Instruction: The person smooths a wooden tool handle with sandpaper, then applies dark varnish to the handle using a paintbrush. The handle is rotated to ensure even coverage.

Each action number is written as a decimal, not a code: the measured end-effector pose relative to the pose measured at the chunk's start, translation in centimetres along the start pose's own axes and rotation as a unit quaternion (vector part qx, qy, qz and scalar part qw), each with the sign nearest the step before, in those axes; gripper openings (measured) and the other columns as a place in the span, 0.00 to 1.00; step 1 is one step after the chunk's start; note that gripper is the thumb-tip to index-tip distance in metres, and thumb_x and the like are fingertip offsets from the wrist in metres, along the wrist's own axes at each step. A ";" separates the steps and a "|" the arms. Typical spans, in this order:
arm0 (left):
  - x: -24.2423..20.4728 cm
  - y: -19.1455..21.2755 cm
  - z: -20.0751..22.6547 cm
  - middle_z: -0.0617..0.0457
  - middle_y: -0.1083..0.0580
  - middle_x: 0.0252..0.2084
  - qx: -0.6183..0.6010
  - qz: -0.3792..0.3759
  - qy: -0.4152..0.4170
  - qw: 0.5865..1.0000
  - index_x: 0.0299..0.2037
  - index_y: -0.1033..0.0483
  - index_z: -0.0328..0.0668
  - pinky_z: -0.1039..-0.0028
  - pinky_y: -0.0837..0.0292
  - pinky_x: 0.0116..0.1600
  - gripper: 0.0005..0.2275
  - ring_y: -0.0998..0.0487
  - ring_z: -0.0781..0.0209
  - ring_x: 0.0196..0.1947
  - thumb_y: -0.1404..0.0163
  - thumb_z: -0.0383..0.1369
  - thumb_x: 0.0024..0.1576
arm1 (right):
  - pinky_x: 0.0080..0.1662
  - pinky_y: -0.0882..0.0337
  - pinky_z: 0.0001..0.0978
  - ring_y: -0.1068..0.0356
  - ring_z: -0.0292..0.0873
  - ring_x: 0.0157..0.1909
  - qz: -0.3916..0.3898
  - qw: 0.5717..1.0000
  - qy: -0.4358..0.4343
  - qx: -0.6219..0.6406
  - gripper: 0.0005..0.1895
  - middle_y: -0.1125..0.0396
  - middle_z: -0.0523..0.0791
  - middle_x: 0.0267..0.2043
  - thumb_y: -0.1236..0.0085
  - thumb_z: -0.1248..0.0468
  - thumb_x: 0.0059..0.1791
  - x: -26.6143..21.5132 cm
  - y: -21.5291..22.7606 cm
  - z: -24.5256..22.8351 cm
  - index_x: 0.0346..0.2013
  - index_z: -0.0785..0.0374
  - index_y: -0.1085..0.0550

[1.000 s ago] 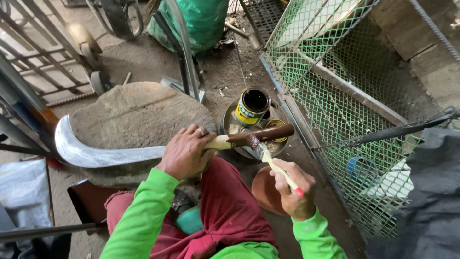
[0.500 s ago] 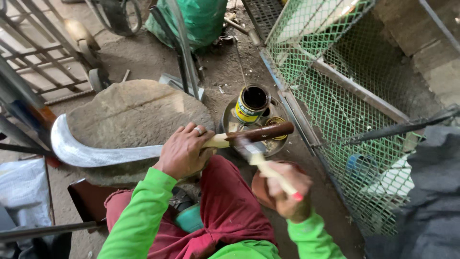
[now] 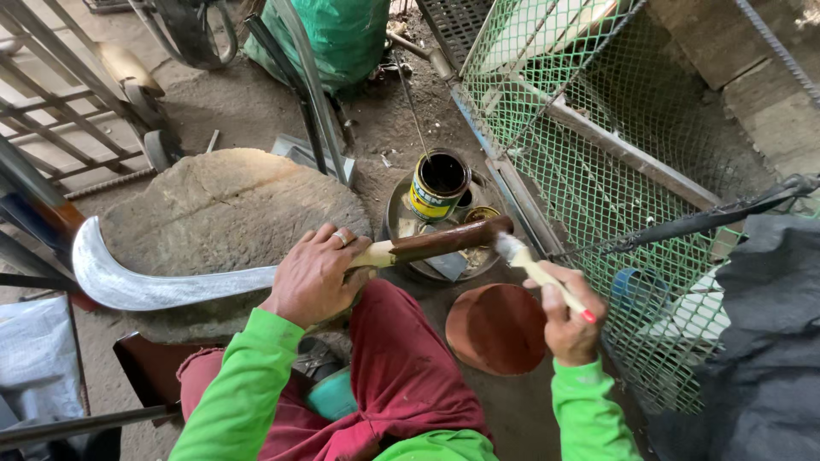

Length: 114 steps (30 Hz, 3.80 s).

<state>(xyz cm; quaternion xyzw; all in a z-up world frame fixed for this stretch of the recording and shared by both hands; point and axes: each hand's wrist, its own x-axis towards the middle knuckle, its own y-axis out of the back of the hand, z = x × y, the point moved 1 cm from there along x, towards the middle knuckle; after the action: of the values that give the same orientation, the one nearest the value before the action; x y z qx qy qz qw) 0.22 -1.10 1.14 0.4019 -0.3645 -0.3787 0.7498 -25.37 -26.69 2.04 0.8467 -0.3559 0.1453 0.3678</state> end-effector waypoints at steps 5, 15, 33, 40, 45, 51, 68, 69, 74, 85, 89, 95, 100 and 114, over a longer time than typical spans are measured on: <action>0.0 -0.1 0.0 0.52 0.24 0.45 -0.001 0.018 -0.009 1.000 0.49 0.21 0.43 0.62 0.34 0.52 0.19 0.28 0.51 0.49 0.42 0.42 0.49 | 0.44 0.24 0.34 0.22 0.45 0.42 0.021 0.991 -0.019 -0.130 0.12 0.25 0.50 0.38 0.51 0.68 0.56 -0.1 1.1 -2.3 0.52 0.70 0.26; -0.3 -0.2 0.2 0.52 0.24 0.46 0.027 0.028 -0.010 0.999 0.53 0.22 0.41 0.63 0.34 0.52 0.21 0.28 0.52 0.48 0.43 0.42 0.51 | 0.47 0.23 0.39 0.22 0.51 0.44 -0.080 0.990 0.112 -0.024 0.12 0.25 0.53 0.42 0.47 0.66 0.54 -1.1 -5.7 -7.9 0.49 0.71 0.26; -0.3 0.1 0.4 0.50 0.25 0.43 0.008 0.031 -0.007 0.999 0.52 0.22 0.40 0.62 0.34 0.52 0.20 0.27 0.51 0.48 0.43 0.41 0.52 | 0.44 0.24 0.35 0.22 0.46 0.40 0.001 0.991 0.006 -0.136 0.13 0.25 0.51 0.38 0.49 0.68 0.54 2.0 0.4 -4.4 0.50 0.70 0.25; -0.5 -0.1 0.4 0.51 0.25 0.44 0.019 0.015 0.004 1.000 0.52 0.22 0.41 0.62 0.34 0.52 0.20 0.28 0.51 0.48 0.43 0.42 0.51 | 0.47 0.24 0.36 0.22 0.47 0.43 -0.065 0.993 0.091 -0.035 0.11 0.25 0.50 0.39 0.49 0.67 0.53 -0.3 -4.4 -6.7 0.48 0.69 0.24; -0.3 -0.3 0.2 0.50 0.25 0.44 0.010 0.028 -0.006 1.000 0.54 0.23 0.40 0.62 0.34 0.53 0.22 0.28 0.51 0.49 0.43 0.42 0.52 | 0.48 0.25 0.34 0.23 0.42 0.42 -0.054 0.996 -0.025 0.062 0.14 0.24 0.47 0.38 0.54 0.63 0.57 0.6 -1.9 -3.8 0.49 0.69 0.26; -1.4 -0.2 0.0 0.48 0.26 0.47 0.020 0.055 -0.036 0.998 0.60 0.28 0.38 0.61 0.35 0.52 0.26 0.28 0.49 0.49 0.43 0.41 0.51 | 0.46 0.25 0.33 0.23 0.43 0.42 0.013 0.999 0.012 -0.046 0.12 0.25 0.47 0.37 0.54 0.66 0.57 -0.4 -0.2 -3.3 0.50 0.70 0.27; -2.4 -1.4 -2.1 0.47 0.26 0.42 0.143 0.029 -0.032 0.989 0.58 0.29 0.37 0.62 0.32 0.48 0.24 0.27 0.50 0.44 0.51 0.48 0.60 | 0.40 0.25 0.39 0.22 0.51 0.39 -0.005 0.995 0.054 -0.088 0.11 0.25 0.51 0.37 0.45 0.69 0.52 1.7 -2.2 -3.1 0.48 0.66 0.25; -2.1 -1.3 -2.1 0.46 0.25 0.40 0.144 0.025 -0.032 0.989 0.58 0.29 0.37 0.62 0.31 0.48 0.24 0.26 0.50 0.43 0.51 0.49 0.60 | 0.40 0.26 0.40 0.23 0.52 0.39 -0.004 0.994 0.056 -0.090 0.11 0.26 0.51 0.37 0.45 0.68 0.51 1.9 -2.3 -2.9 0.48 0.66 0.25; -0.4 -0.1 -2.4 0.46 0.24 0.32 0.136 -0.078 0.002 0.988 0.56 0.29 0.38 0.59 0.26 0.42 0.25 0.22 0.47 0.39 0.52 0.52 0.61 | 0.39 0.26 0.40 0.23 0.52 0.38 -0.001 0.996 0.040 -0.082 0.11 0.26 0.52 0.37 0.45 0.68 0.51 2.2 -2.4 -2.5 0.48 0.66 0.25; 1.1 1.2 -2.6 0.42 0.23 0.34 -0.018 -0.078 0.010 0.997 0.43 0.19 0.44 0.54 0.26 0.36 0.21 0.21 0.39 0.32 0.47 0.54 0.55 | 0.41 0.25 0.36 0.22 0.46 0.37 -0.015 0.999 -0.034 -0.032 0.11 0.24 0.47 0.35 0.50 0.68 0.54 1.0 -0.3 -4.1 0.49 0.67 0.26; 1.1 0.6 -2.6 0.42 0.24 0.32 0.011 -0.081 0.019 0.996 0.44 0.19 0.45 0.54 0.26 0.34 0.22 0.22 0.40 0.30 0.46 0.54 0.51 | 0.42 0.25 0.37 0.22 0.48 0.40 -0.026 0.996 0.021 -0.081 0.11 0.24 0.48 0.36 0.48 0.68 0.52 1.4 -0.3 -4.0 0.48 0.67 0.25; 0.9 -0.1 -2.9 0.51 0.26 0.27 0.076 -0.028 -0.041 0.996 0.44 0.19 0.48 0.61 0.29 0.44 0.20 0.27 0.51 0.39 0.46 0.54 0.54 | 0.43 0.25 0.39 0.22 0.52 0.42 -0.038 0.994 0.034 -0.097 0.12 0.26 0.52 0.39 0.46 0.68 0.51 2.1 -1.0 -4.2 0.48 0.68 0.25; 0.6 -0.8 -1.5 0.51 0.26 0.40 0.102 -0.005 -0.035 0.994 0.44 0.22 0.44 0.62 0.35 0.51 0.17 0.28 0.52 0.46 0.48 0.49 0.56 | 0.44 0.25 0.40 0.22 0.53 0.42 -0.057 0.992 0.041 -0.107 0.12 0.25 0.52 0.40 0.46 0.69 0.51 2.7 -1.2 -4.7 0.49 0.67 0.25; 0.1 -1.0 -1.3 0.53 0.26 0.39 0.101 0.012 -0.030 0.994 0.46 0.24 0.41 0.64 0.34 0.48 0.19 0.28 0.55 0.46 0.48 0.48 0.57 | 0.39 0.27 0.41 0.23 0.55 0.39 -0.109 0.990 0.064 -0.070 0.07 0.26 0.52 0.38 0.47 0.67 0.53 5.8 -5.8 -8.1 0.44 0.65 0.24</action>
<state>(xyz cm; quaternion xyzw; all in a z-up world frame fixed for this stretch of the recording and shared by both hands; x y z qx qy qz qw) 1.12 -1.15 -0.27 0.4594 -0.4281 -0.3431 0.6985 -17.03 -20.92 7.55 0.8415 -0.2469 0.1331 0.4618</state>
